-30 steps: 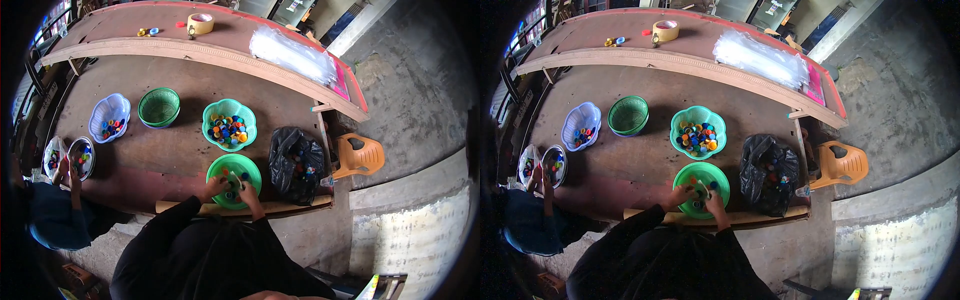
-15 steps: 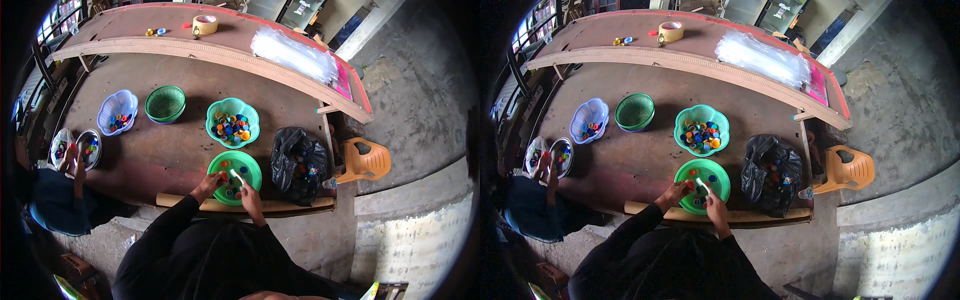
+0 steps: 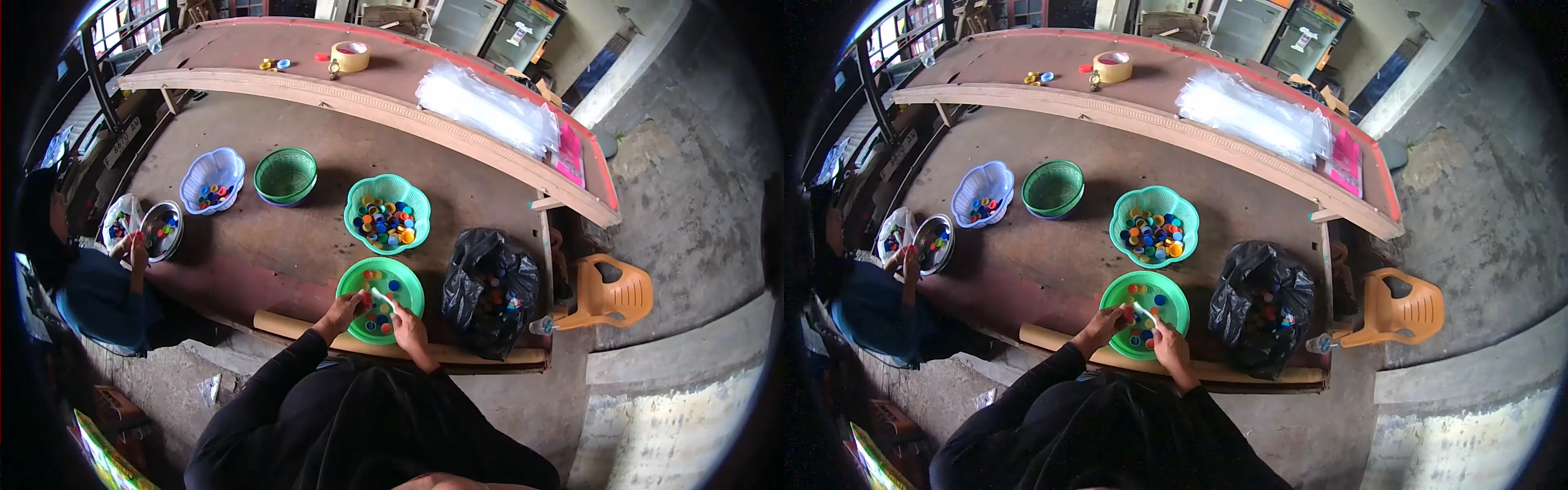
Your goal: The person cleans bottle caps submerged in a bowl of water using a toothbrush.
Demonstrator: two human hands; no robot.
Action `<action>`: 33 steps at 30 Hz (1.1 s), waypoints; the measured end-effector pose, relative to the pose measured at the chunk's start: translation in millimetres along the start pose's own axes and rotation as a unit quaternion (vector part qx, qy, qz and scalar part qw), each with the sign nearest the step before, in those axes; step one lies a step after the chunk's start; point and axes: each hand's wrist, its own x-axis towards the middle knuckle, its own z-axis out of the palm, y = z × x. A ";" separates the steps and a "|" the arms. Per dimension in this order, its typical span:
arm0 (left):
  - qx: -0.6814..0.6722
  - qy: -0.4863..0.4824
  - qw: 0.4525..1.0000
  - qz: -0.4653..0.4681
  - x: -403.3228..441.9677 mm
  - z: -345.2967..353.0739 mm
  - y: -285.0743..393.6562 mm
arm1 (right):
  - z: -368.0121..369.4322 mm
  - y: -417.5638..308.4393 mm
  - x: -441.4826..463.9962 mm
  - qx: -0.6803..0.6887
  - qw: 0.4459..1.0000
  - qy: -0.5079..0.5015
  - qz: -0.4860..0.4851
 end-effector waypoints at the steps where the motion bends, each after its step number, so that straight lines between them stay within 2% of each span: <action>1: 0.000 0.007 1.000 0.004 -4.8 4.2 4.3 | -0.2 1.9 -0.8 0.010 0.998 -0.038 -0.042; 2: -0.001 0.028 1.000 -0.006 -8.5 9.4 8.2 | -0.5 4.0 -1.5 0.021 0.993 -0.076 -0.083; 4: -0.003 0.053 0.999 -0.011 -11.8 14.0 10.4 | -5.5 10.5 4.0 -0.004 0.992 -0.103 -0.066; 6: 0.042 0.071 0.997 0.009 -14.0 15.0 4.9 | -15.7 13.8 14.4 -0.025 0.998 -0.060 0.024; 8: 0.042 0.074 0.996 0.035 -9.5 10.1 -3.3 | -20.9 9.3 18.5 -0.002 0.998 -0.064 -0.015; 10: 0.109 0.076 0.987 0.086 -11.7 12.0 -4.8 | -24.6 1.4 14.7 0.049 0.994 -0.060 -0.071; 12: 0.154 0.069 0.980 0.102 -15.4 11.4 -4.5 | -14.5 7.0 12.0 0.024 0.985 -0.091 -0.147; 14: 0.194 0.058 0.972 0.120 -15.9 14.7 -8.7 | -9.9 16.8 16.0 -0.033 0.990 -0.080 -0.109; 17: 0.117 0.095 0.981 0.125 -15.8 18.6 -17.0 | -30.8 2.8 19.7 -0.020 0.994 -0.085 -0.072; 18: 0.153 0.092 0.977 0.113 -14.6 17.6 -16.4 | -28.3 5.6 16.4 -0.017 0.994 -0.087 -0.070; 20: 0.192 0.088 0.973 0.097 -16.6 17.7 -19.9 | -21.4 13.9 10.8 -0.016 0.983 -0.126 -0.132; 22: 0.145 0.080 0.981 0.099 -16.5 20.4 -25.9 | -19.0 23.5 15.3 -0.016 0.984 -0.123 -0.125; 24: 0.109 0.095 0.984 0.103 -13.6 21.9 -33.5 | -22.2 27.6 29.0 -0.102 0.987 -0.108 -0.060; 25: 0.092 0.103 0.986 0.098 -12.0 20.6 -36.3 | -24.3 24.0 35.2 -0.095 0.987 -0.119 -0.044; 26: 0.075 0.111 0.987 0.093 -11.2 17.9 -37.8 | -21.3 23.4 37.2 -0.093 0.987 -0.119 -0.046; 29: 0.004 0.122 0.991 0.052 -15.2 20.9 -29.7 | 9.7 41.1 47.6 -0.194 0.965 -0.078 -0.158; 32: -0.039 0.144 0.987 0.066 -16.5 20.4 -28.1 | 7.7 37.1 48.6 -0.136 0.969 -0.138 -0.154; 33: -0.043 0.148 0.986 0.067 -15.7 19.1 -28.4 | -10.1 18.0 43.3 -0.108 0.977 -0.143 -0.117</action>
